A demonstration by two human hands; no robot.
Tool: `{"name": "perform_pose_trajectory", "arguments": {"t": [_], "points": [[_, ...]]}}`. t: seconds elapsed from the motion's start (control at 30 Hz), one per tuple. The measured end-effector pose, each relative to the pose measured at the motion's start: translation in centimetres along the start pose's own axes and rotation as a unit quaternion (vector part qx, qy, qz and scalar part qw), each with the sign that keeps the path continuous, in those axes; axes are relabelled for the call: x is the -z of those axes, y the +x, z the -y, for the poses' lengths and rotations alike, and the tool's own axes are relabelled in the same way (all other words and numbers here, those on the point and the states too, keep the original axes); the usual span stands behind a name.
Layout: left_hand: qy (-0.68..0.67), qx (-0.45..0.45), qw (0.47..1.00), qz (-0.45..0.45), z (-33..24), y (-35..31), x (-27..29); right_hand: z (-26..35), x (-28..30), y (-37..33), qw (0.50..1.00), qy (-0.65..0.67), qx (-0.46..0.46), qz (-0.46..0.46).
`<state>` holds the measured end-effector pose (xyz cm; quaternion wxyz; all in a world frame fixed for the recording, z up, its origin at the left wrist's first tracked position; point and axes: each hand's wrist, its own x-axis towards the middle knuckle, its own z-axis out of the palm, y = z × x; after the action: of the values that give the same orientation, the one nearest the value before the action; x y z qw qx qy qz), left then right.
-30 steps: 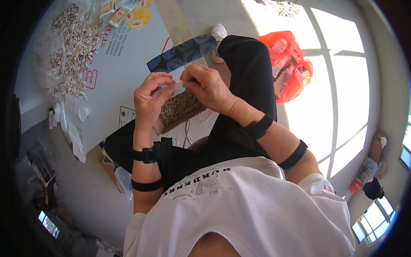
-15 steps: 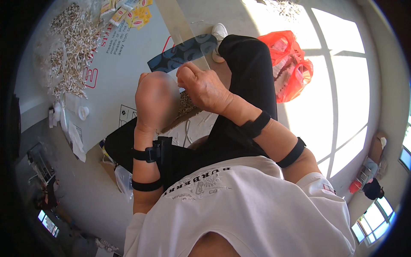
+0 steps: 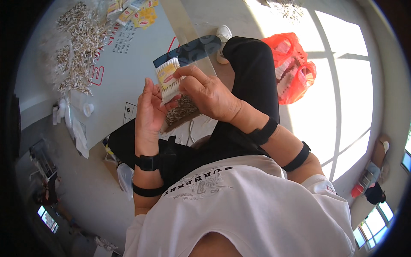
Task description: Packing small bundles of cotton buds into plastic bags and sealing them.
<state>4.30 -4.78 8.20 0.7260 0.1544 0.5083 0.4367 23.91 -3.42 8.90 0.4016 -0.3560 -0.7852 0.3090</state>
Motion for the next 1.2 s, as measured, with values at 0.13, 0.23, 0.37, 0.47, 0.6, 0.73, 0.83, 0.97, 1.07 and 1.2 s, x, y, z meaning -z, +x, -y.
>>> {"name": "perform_pose_trajectory", "arguments": {"t": [0.13,0.23,0.37,0.47,0.6,0.73,0.83,0.97,1.07,1.2], "points": [[-0.085,-0.091,0.992,-0.025,0.6,-0.4,-2.3,0.2,1.1,-0.4,0.997,0.065,-0.005,0.041],[0.029,-0.185,0.982,0.017,0.7,-0.9,-2.6,0.8,2.0,-0.3,0.976,0.163,-0.138,-0.046],[0.150,-0.239,0.959,0.017,0.4,-1.9,-3.8,0.2,2.4,0.7,0.970,0.173,-0.167,-0.032],[0.160,-0.251,0.954,0.026,0.7,-2.4,-3.8,0.0,2.3,0.4,0.933,0.278,-0.230,0.002],[0.279,-0.339,0.898,0.016,0.2,-2.5,-3.8,0.5,2.4,-0.1,0.938,0.271,-0.212,0.023],[0.311,-0.376,0.872,0.039,-0.5,-2.5,-4.0,0.7,2.2,-0.2,0.931,0.302,-0.203,-0.007],[0.335,-0.405,0.850,0.045,-0.7,-2.6,-4.4,0.7,2.2,-0.5,0.922,0.320,-0.216,0.002],[0.328,-0.380,0.864,0.035,-0.6,-2.5,-4.4,0.6,2.1,-0.5,0.905,0.345,-0.248,0.019],[0.233,-0.288,0.929,0.007,-0.6,-2.1,-4.8,-0.1,1.1,-1.1,0.832,0.444,-0.329,0.045],[0.042,-0.152,0.987,-0.034,-0.4,0.0,-3.3,0.3,2.2,-1.3,0.710,0.478,-0.487,0.173]]}}
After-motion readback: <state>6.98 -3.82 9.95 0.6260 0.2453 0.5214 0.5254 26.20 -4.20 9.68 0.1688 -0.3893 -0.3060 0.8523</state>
